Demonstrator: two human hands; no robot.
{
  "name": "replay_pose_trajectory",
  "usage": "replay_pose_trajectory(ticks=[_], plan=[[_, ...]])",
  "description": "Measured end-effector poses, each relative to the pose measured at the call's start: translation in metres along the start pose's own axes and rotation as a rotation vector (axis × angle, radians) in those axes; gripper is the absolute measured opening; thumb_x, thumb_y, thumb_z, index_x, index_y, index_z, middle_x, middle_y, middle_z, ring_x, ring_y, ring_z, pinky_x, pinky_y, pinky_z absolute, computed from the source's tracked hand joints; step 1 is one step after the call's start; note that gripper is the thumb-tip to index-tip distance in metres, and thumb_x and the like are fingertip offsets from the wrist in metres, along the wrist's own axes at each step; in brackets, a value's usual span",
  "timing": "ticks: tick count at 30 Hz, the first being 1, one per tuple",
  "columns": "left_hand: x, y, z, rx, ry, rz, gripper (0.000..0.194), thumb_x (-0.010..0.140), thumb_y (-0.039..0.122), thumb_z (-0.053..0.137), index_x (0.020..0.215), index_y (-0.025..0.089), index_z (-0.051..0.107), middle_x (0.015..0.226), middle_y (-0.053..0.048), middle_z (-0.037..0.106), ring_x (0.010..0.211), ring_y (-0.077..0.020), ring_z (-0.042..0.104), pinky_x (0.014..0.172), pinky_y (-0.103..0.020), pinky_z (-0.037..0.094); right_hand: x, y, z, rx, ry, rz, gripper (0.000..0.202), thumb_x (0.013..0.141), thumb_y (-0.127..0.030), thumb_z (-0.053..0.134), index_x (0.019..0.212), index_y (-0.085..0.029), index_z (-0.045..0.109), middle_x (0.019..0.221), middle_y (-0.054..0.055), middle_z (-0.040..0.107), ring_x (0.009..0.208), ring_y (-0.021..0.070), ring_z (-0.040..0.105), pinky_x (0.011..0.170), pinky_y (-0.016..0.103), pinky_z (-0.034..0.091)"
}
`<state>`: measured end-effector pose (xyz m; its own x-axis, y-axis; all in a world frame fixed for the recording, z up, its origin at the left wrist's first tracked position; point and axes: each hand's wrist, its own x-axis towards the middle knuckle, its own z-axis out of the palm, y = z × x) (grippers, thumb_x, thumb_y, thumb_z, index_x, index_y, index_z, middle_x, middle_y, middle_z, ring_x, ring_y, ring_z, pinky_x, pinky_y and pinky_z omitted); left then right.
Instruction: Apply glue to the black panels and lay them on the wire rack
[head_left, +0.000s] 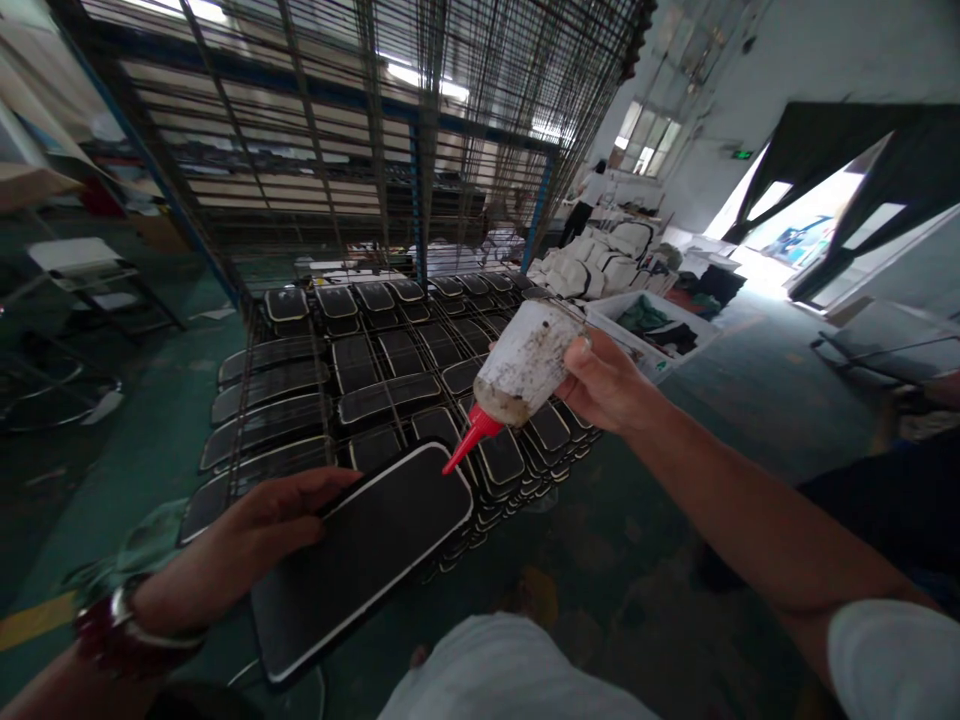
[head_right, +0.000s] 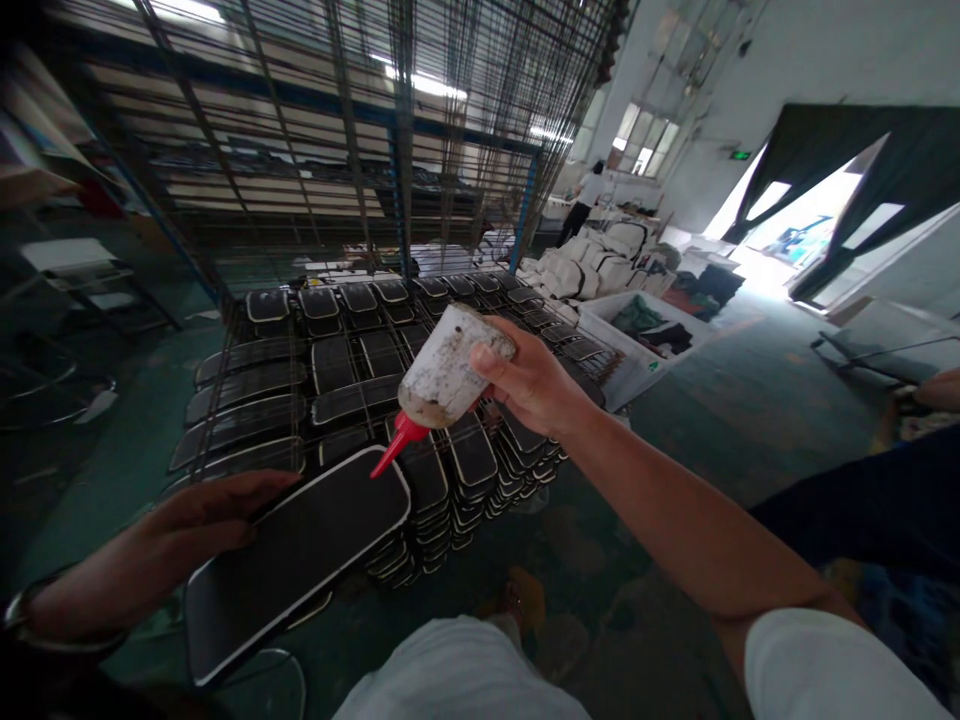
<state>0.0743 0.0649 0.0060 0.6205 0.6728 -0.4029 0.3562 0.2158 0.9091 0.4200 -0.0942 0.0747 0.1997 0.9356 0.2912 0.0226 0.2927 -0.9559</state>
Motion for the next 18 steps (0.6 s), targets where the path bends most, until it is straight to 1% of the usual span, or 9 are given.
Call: replay_pose_trajectory(ticks=[2,5,7,9,11,15,18], plan=[[-0.003,0.001,-0.003,0.001,-0.017,-0.002,0.045,0.048,0.033,0.091,0.093,0.029,0.093,0.108,-0.006,0.091,0.100,-0.0399,0.085,0.092,-0.051,0.071,0.000,0.001,0.000,0.009,0.015,-0.013,0.073,0.082,-0.080,0.091,0.122,-0.023,0.069,0.094,0.007,0.071,0.078,0.0263,0.072,0.056,0.034,0.065],[-0.010,0.007,-0.004,0.039,-0.085,0.002,0.041,0.059,0.034,0.089,0.100,0.029,0.093,0.115,-0.005,0.091,0.104,-0.0376,0.085,0.096,-0.051,0.070,0.001,0.005,0.001,0.026,0.044,-0.006,0.068,0.080,-0.078,0.094,0.111,-0.023,0.068,0.090,0.005,0.069,0.074,0.0236,0.070,0.054,0.032,0.064],[-0.013,0.011,-0.004,0.067,-0.113,0.012,0.038,0.064,0.031,0.085,0.102,0.029,0.092,0.118,-0.003,0.091,0.108,-0.0361,0.085,0.100,-0.051,0.068,0.004,0.007,0.002,0.019,0.054,0.002,0.069,0.078,-0.076,0.096,0.111,-0.022,0.068,0.090,0.005,0.070,0.074,0.0227,0.069,0.054,0.031,0.064],[-0.013,0.013,-0.003,0.082,-0.105,0.016,0.038,0.063,0.030,0.083,0.100,0.029,0.091,0.116,-0.004,0.091,0.108,-0.0366,0.085,0.101,-0.052,0.068,0.008,0.006,0.005,-0.007,0.049,0.005,0.070,0.077,-0.075,0.098,0.113,-0.022,0.069,0.094,0.005,0.072,0.075,0.0223,0.070,0.053,0.029,0.063],[-0.010,0.010,-0.003,0.098,-0.105,0.012,0.039,0.063,0.030,0.082,0.101,0.028,0.091,0.117,-0.005,0.091,0.109,-0.0374,0.085,0.101,-0.051,0.068,0.013,0.002,0.009,-0.040,0.035,0.000,0.070,0.076,-0.072,0.099,0.114,-0.021,0.070,0.095,0.005,0.072,0.075,0.0215,0.070,0.052,0.028,0.062],[-0.002,-0.001,-0.007,0.138,-0.143,0.033,0.040,0.071,0.031,0.082,0.110,0.026,0.089,0.127,-0.006,0.089,0.116,-0.0353,0.083,0.103,-0.045,0.066,0.024,-0.011,0.019,-0.142,-0.017,-0.002,0.066,0.075,-0.067,0.102,0.110,-0.022,0.070,0.093,0.002,0.071,0.076,0.0205,0.070,0.053,0.025,0.059],[0.003,-0.006,-0.009,0.138,-0.146,0.050,0.042,0.074,0.030,0.081,0.115,0.025,0.088,0.127,-0.006,0.089,0.116,-0.0345,0.083,0.105,-0.044,0.064,0.030,-0.020,0.025,-0.214,-0.054,0.011,0.066,0.075,-0.069,0.102,0.108,-0.023,0.069,0.093,0.001,0.070,0.076,0.0193,0.070,0.053,0.024,0.058]])
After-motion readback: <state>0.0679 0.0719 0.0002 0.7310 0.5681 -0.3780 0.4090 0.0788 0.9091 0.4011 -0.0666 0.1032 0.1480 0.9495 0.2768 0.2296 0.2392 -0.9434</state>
